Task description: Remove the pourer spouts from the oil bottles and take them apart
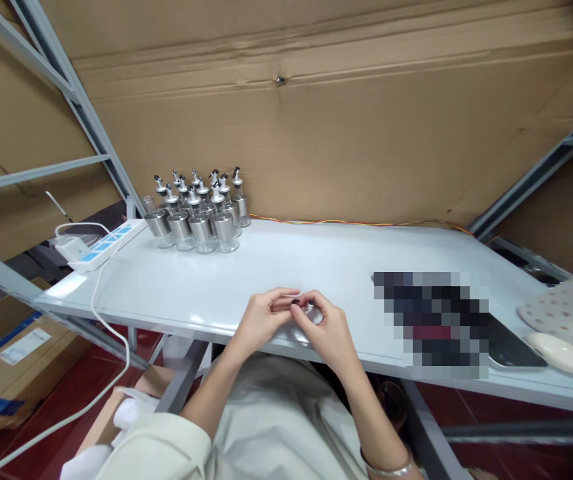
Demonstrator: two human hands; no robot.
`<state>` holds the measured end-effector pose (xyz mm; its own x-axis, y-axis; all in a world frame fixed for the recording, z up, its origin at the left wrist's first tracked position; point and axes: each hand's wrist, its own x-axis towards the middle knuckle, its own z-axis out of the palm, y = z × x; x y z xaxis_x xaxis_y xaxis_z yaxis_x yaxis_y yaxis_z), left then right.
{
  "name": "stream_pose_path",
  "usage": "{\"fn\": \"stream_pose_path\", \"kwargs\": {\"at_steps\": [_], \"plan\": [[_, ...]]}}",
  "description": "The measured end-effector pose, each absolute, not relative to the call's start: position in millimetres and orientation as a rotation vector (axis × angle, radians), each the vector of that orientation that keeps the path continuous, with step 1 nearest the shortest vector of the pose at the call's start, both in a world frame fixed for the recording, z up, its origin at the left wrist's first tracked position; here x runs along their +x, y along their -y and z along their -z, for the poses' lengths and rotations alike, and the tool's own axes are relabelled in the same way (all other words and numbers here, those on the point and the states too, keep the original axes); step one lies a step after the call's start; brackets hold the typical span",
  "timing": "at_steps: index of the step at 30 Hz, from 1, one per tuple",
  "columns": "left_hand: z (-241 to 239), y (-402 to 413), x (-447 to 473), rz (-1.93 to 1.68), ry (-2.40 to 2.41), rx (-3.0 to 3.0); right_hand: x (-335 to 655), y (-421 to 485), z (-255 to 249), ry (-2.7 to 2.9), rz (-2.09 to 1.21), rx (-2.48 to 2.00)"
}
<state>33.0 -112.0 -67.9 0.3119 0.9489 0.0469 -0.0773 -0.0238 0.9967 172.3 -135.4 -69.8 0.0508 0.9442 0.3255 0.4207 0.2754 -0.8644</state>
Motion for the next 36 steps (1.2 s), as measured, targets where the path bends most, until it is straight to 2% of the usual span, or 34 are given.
{"fn": "stream_pose_path", "kwargs": {"at_steps": [8, 17, 23, 31, 36], "plan": [[69.6, 113.4, 33.7, -1.059, -1.068, 1.382, 172.0, 136.5, 70.0, 1.535, -0.671, -1.309], [67.1, 113.1, 31.4, -1.030, -0.979, 1.554, 173.7, 136.2, 69.6, 1.493, -0.630, -1.321], [66.5, 114.2, 31.1, -0.898, -1.044, 1.719, 175.0, 136.1, 72.7, 1.459, -0.591, -1.324], [58.5, 120.3, 26.6, -0.899, -0.632, 2.049, 171.5, 132.9, 73.7, 1.622, -0.593, -1.235], [56.5, 118.6, 24.6, -0.962, -0.679, 1.965, 171.3, 131.4, 80.0, 1.649, -0.611, -1.175]]}}
